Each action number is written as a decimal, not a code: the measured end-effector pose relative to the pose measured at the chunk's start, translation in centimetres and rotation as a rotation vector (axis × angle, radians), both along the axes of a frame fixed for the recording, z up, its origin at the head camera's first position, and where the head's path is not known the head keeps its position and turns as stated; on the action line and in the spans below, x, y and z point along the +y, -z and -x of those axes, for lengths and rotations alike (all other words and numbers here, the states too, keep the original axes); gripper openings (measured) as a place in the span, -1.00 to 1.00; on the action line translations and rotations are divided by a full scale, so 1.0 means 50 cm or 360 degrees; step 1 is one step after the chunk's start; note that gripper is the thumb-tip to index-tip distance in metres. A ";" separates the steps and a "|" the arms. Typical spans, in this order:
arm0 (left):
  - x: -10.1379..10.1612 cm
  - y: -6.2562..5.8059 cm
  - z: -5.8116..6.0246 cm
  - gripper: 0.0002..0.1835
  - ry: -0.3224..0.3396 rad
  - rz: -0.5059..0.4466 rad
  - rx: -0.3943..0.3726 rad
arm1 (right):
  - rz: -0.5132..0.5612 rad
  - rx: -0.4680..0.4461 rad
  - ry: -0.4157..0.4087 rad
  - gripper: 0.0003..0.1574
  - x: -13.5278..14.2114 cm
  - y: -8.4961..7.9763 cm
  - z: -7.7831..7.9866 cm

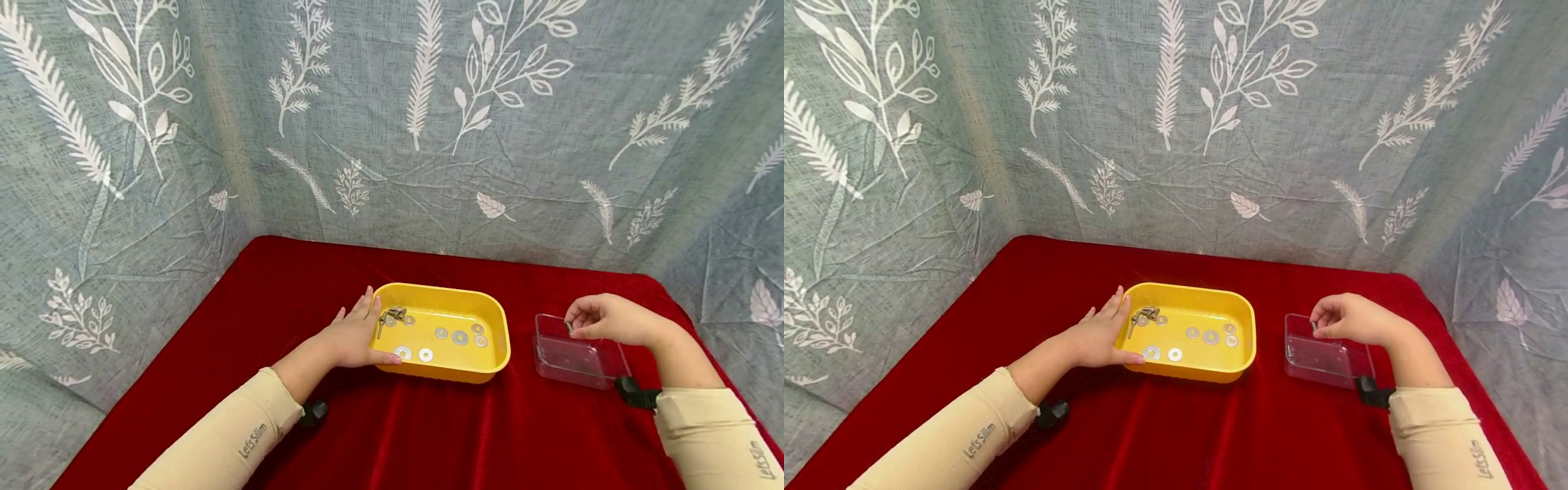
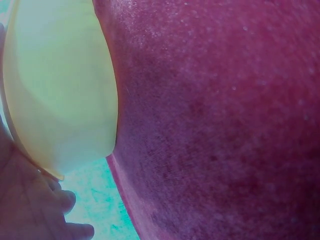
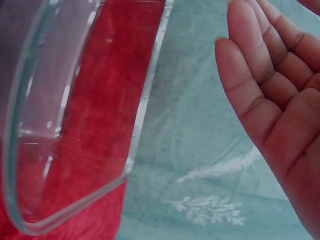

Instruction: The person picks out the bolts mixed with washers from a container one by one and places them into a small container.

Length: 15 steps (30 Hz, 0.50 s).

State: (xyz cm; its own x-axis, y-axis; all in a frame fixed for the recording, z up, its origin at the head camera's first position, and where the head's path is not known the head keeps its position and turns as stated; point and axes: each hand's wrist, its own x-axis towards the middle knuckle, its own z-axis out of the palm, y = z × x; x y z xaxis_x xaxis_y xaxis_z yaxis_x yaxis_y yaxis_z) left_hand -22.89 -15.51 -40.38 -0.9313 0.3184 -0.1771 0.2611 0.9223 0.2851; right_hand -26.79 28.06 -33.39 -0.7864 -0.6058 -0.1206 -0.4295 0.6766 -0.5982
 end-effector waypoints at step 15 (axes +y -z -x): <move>0.000 0.000 -0.002 0.37 0.0004 0.0010 -0.0002 | -0.0072 0.0089 0.0020 -0.76 0.000 0.012 0.002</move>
State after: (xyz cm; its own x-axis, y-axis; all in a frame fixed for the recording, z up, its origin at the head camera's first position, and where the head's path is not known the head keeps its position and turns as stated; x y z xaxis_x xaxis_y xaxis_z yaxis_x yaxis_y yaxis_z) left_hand -22.81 -15.52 -40.38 -0.9302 0.3197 -0.1801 0.2632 0.9234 0.2795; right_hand -26.88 28.08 -33.98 -0.8002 -0.5908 -0.1033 -0.4526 0.7078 -0.5423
